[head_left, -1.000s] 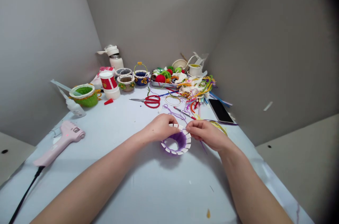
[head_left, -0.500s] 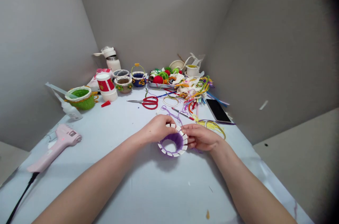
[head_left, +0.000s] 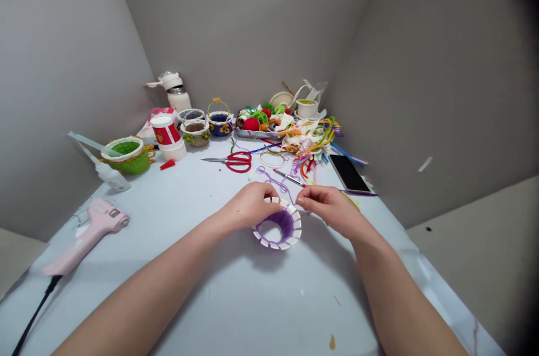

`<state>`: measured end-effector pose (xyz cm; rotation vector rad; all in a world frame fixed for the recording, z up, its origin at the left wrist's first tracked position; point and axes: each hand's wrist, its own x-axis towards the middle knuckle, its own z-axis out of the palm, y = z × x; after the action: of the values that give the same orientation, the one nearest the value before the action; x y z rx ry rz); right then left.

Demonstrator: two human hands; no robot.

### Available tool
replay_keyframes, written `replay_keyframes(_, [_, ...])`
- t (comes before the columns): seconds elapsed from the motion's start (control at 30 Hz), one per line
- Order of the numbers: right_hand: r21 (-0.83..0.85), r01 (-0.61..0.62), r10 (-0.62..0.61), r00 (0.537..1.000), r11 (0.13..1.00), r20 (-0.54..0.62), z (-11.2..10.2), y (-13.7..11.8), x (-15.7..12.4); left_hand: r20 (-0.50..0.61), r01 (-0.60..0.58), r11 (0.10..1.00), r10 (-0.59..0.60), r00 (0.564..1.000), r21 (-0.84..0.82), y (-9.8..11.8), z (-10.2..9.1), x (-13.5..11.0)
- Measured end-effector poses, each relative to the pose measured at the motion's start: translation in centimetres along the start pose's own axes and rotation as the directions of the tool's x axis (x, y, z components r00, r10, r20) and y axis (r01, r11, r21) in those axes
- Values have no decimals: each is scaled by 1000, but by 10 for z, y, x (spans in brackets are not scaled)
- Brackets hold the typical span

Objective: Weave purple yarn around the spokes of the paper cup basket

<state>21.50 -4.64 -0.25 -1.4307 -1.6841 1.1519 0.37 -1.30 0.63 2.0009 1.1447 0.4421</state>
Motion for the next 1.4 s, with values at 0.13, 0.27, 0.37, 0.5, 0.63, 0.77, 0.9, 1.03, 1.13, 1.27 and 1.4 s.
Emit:
replay_keyframes(0.13, [-157,161,-175,981,974,-83,8,-5,-4,-7,-8,1000,8,1000,9,0,0,0])
replay_keyframes(0.27, [-203,216,-228,973,955,-36,9,-5,-5,8,-4,1000,4,1000,7,0,0,0])
replay_keyframes(0.37, [-166,156,-146,987,974,72,2,-2,-4,16,-2,1000,1,1000,14,0,0,0])
replay_keyframes(0.5, [-82,91,-78,985,992,157,-9,1,-3,16,8,1000,-8,1000,-7,-1,0,-1])
replay_keyframes(0.63, [-87,72,-46,960,994,275,-11,1,-3,5,-25,999,25,1000,-40,-1,0,-1])
replay_keyframes(0.77, [-135,72,-19,933,988,359,-4,2,-2,17,-6,996,7,1000,-90,0,0,0])
replay_keyframes(0.9, [-130,84,-29,924,988,380,2,5,0,86,85,978,-69,994,-189,5,0,-1])
replay_keyframes(1.03, [-132,88,-34,930,987,366,2,7,1,126,176,960,-152,980,-217,8,-1,-2])
replay_keyframes(1.13, [-143,107,-50,934,984,354,2,8,1,125,169,971,-149,981,-169,7,-3,-2])
replay_keyframes(1.27, [-142,113,-56,934,983,353,2,7,0,143,145,984,-130,981,-99,6,-9,-1])
replay_keyframes(1.4, [-159,117,-57,939,980,339,2,5,-1,138,115,983,-96,986,-140,4,-16,0])
